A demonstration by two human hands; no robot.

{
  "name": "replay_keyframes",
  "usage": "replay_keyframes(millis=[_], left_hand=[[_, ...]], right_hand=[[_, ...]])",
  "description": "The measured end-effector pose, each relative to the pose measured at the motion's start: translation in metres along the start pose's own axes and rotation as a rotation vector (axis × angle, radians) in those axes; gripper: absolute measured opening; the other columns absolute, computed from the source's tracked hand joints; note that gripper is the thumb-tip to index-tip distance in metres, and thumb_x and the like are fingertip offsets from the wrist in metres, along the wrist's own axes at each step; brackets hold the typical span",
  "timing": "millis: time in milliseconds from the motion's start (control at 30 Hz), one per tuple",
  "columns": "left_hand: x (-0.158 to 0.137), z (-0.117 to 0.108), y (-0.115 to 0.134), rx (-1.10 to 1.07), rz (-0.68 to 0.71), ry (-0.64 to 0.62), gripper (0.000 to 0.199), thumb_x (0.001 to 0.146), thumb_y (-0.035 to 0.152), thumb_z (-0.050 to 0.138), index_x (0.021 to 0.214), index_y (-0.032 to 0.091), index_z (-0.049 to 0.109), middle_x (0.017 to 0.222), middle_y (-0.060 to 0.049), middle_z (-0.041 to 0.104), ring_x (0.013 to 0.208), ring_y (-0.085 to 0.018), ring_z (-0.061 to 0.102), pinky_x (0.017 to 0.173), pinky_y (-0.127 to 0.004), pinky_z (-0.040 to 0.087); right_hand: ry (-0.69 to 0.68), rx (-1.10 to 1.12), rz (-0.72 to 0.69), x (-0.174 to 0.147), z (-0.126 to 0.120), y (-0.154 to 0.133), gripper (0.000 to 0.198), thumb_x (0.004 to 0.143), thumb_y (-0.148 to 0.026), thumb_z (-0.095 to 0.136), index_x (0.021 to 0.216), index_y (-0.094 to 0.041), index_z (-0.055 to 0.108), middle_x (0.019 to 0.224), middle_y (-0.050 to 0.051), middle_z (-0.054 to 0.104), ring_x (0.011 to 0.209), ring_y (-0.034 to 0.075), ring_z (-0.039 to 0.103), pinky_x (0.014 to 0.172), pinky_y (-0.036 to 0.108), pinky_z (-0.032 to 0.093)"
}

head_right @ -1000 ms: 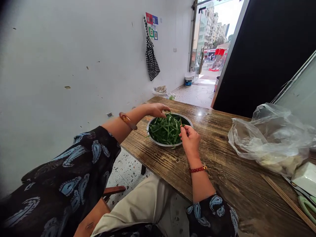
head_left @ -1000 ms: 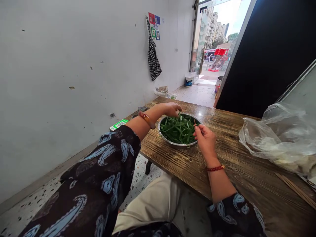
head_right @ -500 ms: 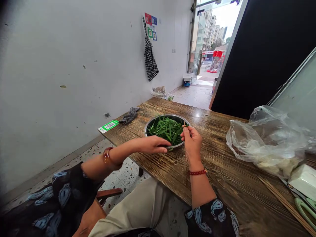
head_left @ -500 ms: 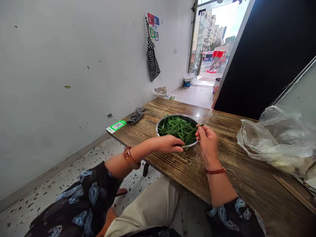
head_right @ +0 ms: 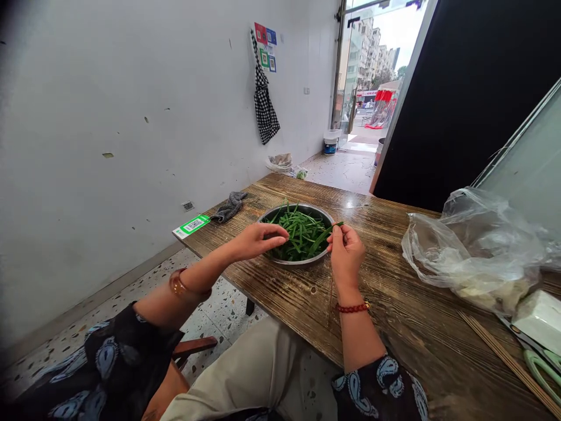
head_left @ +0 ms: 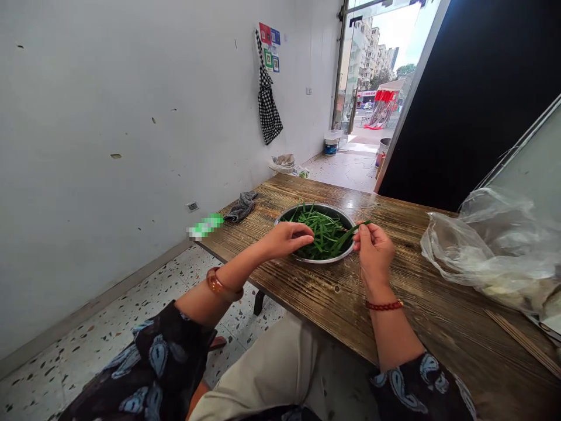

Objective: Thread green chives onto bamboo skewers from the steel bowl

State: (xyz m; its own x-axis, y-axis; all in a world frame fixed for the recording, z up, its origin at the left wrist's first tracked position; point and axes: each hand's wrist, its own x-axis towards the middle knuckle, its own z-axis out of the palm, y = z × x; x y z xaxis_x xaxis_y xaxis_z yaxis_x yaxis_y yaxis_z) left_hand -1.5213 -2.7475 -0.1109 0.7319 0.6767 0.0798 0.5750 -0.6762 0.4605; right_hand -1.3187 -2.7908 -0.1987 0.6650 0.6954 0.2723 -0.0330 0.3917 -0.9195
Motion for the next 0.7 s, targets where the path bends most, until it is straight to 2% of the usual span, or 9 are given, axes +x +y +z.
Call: replay_keyframes(millis=[67,133,200,233,300,367,433,600,700], left_hand=[[0.011,0.005,0.003,0.094,0.085,0.015,0.033,0.084,0.029,0.056,0.113,0.013,0.062,0.114,-0.012,0.067,0.101,-0.021,0.061,0.087,-0.030,0.045],[0.024,0.014,0.001,0.259,0.163,-0.016,0.053,0.074,0.022,0.069,0.125,0.014,0.055,0.137,-0.015,0.052,0.123,-0.027,0.050,0.103,-0.035,0.036],[0.038,0.025,-0.007,0.382,0.139,-0.015,0.077,0.063,0.021,0.078,0.134,0.017,0.048,0.148,-0.017,0.038,0.133,-0.033,0.038,0.108,-0.042,0.030],[0.045,0.029,-0.012,0.391,0.079,0.010,0.083,0.059,0.021,0.080,0.135,0.019,0.047,0.149,-0.017,0.038,0.132,-0.035,0.039,0.108,-0.044,0.030],[0.057,0.033,-0.027,0.308,-0.077,0.081,0.074,0.060,0.023,0.079,0.129,0.021,0.053,0.138,-0.016,0.051,0.124,-0.034,0.048,0.104,-0.044,0.034],[0.065,0.033,-0.043,0.188,-0.202,0.151,0.045,0.071,0.025,0.069,0.115,0.018,0.063,0.118,-0.014,0.065,0.112,-0.031,0.058,0.097,-0.042,0.040],[0.069,0.029,-0.057,0.109,-0.253,0.222,0.027,0.081,0.024,0.057,0.104,0.015,0.068,0.103,-0.013,0.071,0.103,-0.028,0.062,0.092,-0.039,0.044],[0.066,0.024,-0.073,-0.114,-0.229,0.323,0.032,0.087,0.029,0.047,0.106,0.013,0.067,0.093,-0.006,0.073,0.089,-0.020,0.066,0.079,-0.030,0.049],[0.059,0.026,-0.070,-0.496,-0.167,0.336,0.036,0.083,0.038,0.053,0.103,0.013,0.068,0.088,-0.005,0.074,0.082,-0.019,0.066,0.077,-0.031,0.050]], right_hand=[[0.007,0.006,0.000,-0.001,0.000,-0.003,0.027,0.079,-0.044,0.061,0.079,-0.017,0.063,0.059,-0.004,0.056,0.042,0.007,0.046,0.042,0.020,0.038],[0.001,-0.006,-0.004,-0.002,0.000,-0.005,0.027,0.080,-0.044,0.061,0.078,-0.017,0.062,0.058,-0.004,0.055,0.042,0.007,0.046,0.042,0.020,0.037],[-0.010,-0.028,-0.011,-0.002,0.000,-0.005,0.027,0.080,-0.044,0.060,0.077,-0.017,0.062,0.058,-0.004,0.055,0.042,0.007,0.046,0.042,0.020,0.037],[-0.011,-0.041,-0.017,-0.002,0.000,-0.005,0.027,0.080,-0.044,0.060,0.077,-0.017,0.062,0.058,-0.004,0.056,0.042,0.007,0.046,0.043,0.021,0.037],[-0.009,-0.069,-0.028,-0.002,0.000,-0.003,0.027,0.081,-0.044,0.060,0.077,-0.018,0.062,0.059,-0.004,0.057,0.043,0.008,0.047,0.044,0.021,0.038],[-0.005,-0.097,-0.031,-0.001,0.000,-0.001,0.028,0.081,-0.045,0.059,0.077,-0.018,0.062,0.059,-0.004,0.057,0.043,0.008,0.047,0.044,0.022,0.039],[-0.009,-0.124,-0.036,-0.001,0.000,-0.001,0.030,0.081,-0.047,0.058,0.076,-0.018,0.062,0.059,-0.004,0.058,0.043,0.008,0.048,0.045,0.022,0.040],[-0.055,-0.145,-0.038,-0.007,0.002,-0.005,0.029,0.083,-0.045,0.057,0.083,-0.018,0.064,0.060,-0.004,0.057,0.045,0.009,0.048,0.046,0.022,0.040],[-0.086,-0.174,-0.046,-0.011,0.003,-0.008,0.029,0.084,-0.045,0.056,0.086,-0.018,0.064,0.061,-0.004,0.057,0.046,0.009,0.048,0.047,0.022,0.040]])
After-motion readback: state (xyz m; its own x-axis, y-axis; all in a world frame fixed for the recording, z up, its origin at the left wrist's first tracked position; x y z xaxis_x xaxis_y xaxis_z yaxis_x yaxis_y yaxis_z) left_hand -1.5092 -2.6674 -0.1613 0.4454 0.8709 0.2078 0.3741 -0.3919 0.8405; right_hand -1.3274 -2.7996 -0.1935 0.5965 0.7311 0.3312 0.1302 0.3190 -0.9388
